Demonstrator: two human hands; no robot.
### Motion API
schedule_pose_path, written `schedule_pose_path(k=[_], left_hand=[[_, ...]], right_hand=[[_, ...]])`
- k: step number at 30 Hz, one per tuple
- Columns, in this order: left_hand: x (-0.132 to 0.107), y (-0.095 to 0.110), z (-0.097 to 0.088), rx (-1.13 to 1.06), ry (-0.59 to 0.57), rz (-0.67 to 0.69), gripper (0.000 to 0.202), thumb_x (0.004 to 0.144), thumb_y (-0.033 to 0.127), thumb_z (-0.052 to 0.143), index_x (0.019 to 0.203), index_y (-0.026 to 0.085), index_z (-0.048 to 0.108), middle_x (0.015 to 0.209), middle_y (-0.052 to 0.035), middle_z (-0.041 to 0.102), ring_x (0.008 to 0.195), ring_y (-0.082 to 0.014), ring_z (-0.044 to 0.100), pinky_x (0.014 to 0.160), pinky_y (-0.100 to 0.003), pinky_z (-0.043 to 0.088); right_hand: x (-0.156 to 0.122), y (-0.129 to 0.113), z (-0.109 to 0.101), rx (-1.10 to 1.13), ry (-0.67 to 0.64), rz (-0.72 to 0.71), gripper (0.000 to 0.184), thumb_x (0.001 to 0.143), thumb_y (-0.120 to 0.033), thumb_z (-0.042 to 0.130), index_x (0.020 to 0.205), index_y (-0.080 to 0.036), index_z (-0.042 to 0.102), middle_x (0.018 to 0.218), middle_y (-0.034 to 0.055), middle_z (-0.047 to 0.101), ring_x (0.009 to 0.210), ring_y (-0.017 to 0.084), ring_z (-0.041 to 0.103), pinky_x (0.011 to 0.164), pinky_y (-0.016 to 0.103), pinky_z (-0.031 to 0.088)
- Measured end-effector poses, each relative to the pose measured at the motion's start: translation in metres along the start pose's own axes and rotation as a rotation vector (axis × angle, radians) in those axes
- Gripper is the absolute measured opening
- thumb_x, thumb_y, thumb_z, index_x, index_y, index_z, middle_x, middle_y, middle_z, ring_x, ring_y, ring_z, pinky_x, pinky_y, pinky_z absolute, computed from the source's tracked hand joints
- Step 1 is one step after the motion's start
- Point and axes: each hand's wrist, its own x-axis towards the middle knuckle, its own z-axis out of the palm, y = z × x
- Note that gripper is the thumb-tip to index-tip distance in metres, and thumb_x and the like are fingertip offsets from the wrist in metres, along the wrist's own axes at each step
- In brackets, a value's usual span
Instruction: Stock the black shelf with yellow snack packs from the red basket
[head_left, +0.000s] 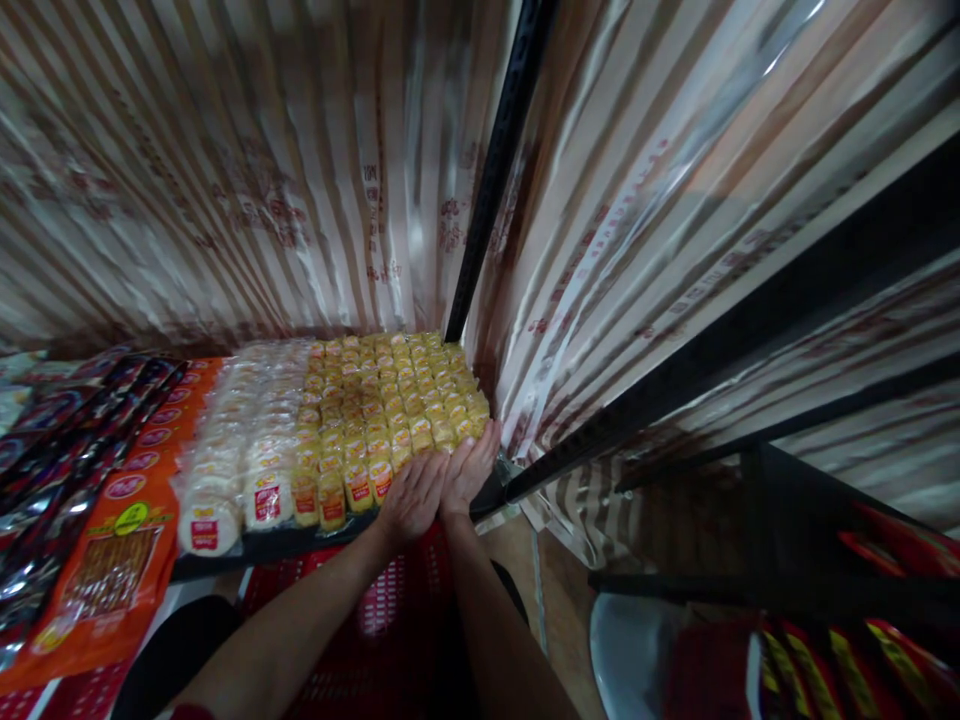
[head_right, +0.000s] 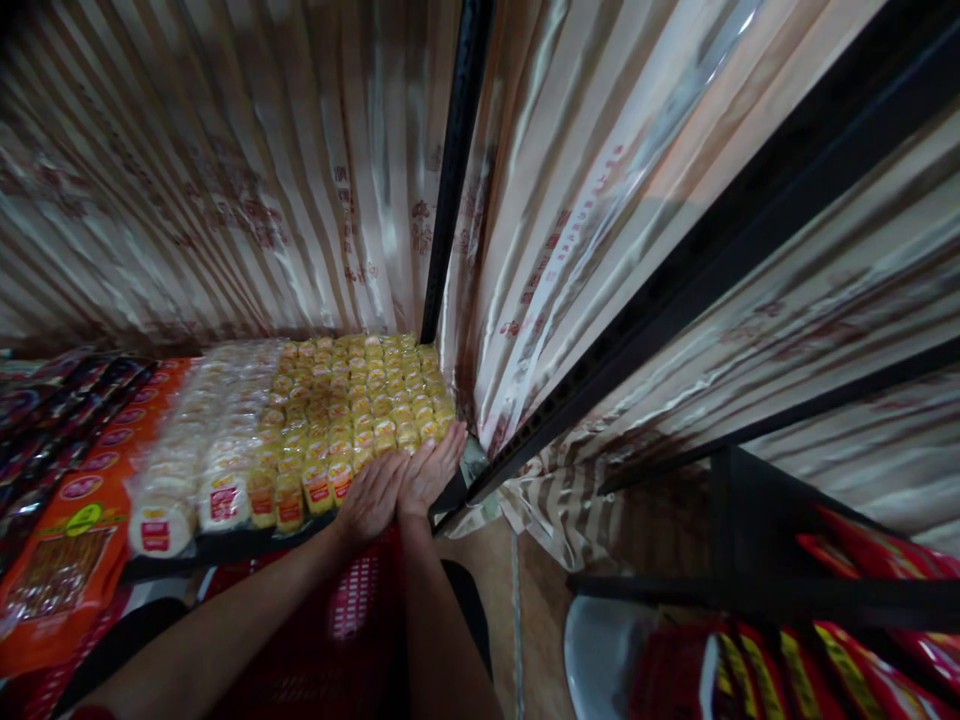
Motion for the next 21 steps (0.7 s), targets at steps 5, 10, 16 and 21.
schedule_pose_path(k=[5, 10, 16, 21], left_hand=[[0.002, 0.002, -0.016, -0.084, 0.032, 0.0, 0.049, 0.087, 0.011, 0.035, 0.135, 0.01, 0.037, 0.121, -0.012, 0.06, 0.118, -0.022, 0.051, 0.101, -0.037, 0.038], [0.022, -0.005, -0.046, -0.213, -0.028, -0.077, 0.044, 0.087, 0.014, 0.032, 0.128, 0.015, 0.047, 0.124, -0.0095, 0.058, 0.121, -0.0195, 0.047, 0.104, -0.039, 0.036], [0.093, -0.03, -0.043, -0.311, -0.299, -0.083, 0.041, 0.092, 0.027, 0.03, 0.124, 0.014, 0.051, 0.142, -0.0094, 0.04, 0.136, -0.0202, 0.026, 0.111, -0.041, 0.027], [0.14, -0.049, -0.005, -0.312, -0.582, -0.017, 0.049, 0.094, 0.036, 0.023, 0.135, 0.016, 0.039, 0.149, -0.0068, 0.026, 0.139, -0.0205, 0.014, 0.114, -0.043, 0.015]], right_hand=[[0.0, -0.001, 0.0, -0.01, -0.028, 0.033, 0.056, 0.092, -0.03, 0.016, 0.136, 0.0, 0.03, 0.144, 0.0231, 0.028, 0.135, 0.026, 0.021, 0.109, 0.05, 0.021], [-0.001, -0.005, -0.002, -0.008, -0.024, 0.016, 0.054, 0.093, -0.031, 0.017, 0.137, -0.003, 0.03, 0.145, 0.0207, 0.029, 0.136, 0.024, 0.021, 0.108, 0.05, 0.022], [-0.003, -0.003, 0.001, -0.03, 0.006, 0.012, 0.055, 0.094, -0.035, 0.018, 0.138, -0.005, 0.03, 0.144, 0.0209, 0.031, 0.136, 0.024, 0.023, 0.106, 0.05, 0.025], [-0.004, 0.0, 0.002, -0.022, 0.031, 0.016, 0.054, 0.094, -0.035, 0.019, 0.137, -0.006, 0.033, 0.142, 0.0209, 0.035, 0.135, 0.026, 0.025, 0.105, 0.05, 0.026]])
